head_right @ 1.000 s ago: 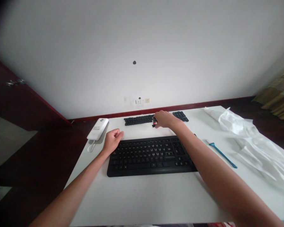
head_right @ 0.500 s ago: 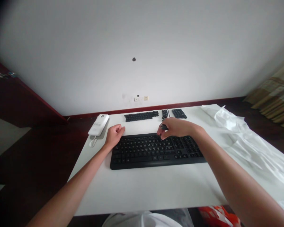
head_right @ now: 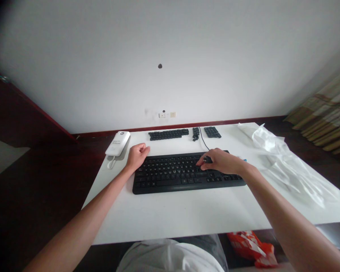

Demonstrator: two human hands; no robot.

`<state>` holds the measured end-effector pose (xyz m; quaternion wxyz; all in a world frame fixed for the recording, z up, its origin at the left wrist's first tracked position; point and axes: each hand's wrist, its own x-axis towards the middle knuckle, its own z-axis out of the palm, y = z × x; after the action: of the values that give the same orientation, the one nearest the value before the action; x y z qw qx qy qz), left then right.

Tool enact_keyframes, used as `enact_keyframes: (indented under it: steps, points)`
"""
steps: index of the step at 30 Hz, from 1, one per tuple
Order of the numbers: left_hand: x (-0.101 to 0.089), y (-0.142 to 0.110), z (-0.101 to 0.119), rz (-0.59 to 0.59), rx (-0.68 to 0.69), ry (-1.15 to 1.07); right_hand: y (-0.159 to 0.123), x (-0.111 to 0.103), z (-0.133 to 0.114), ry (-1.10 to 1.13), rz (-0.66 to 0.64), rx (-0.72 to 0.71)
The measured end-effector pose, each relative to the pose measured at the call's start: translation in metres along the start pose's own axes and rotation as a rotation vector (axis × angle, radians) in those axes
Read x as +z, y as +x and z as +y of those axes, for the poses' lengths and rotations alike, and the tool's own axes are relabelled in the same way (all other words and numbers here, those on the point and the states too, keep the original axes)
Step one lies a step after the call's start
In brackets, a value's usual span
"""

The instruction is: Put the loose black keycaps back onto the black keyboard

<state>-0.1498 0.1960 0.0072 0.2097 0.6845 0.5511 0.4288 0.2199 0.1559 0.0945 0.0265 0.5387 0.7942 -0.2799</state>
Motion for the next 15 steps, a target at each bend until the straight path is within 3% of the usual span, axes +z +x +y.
enact_keyframes:
  steps: [9,15]
  points:
    - [0.000,0.000,-0.001,-0.003,0.022,-0.002,-0.001,0.012,0.007,-0.107,0.067,-0.032]
    - [-0.001,0.000,0.000,-0.006,0.027,0.005,-0.002,0.015,-0.002,-0.177,0.102,-0.018]
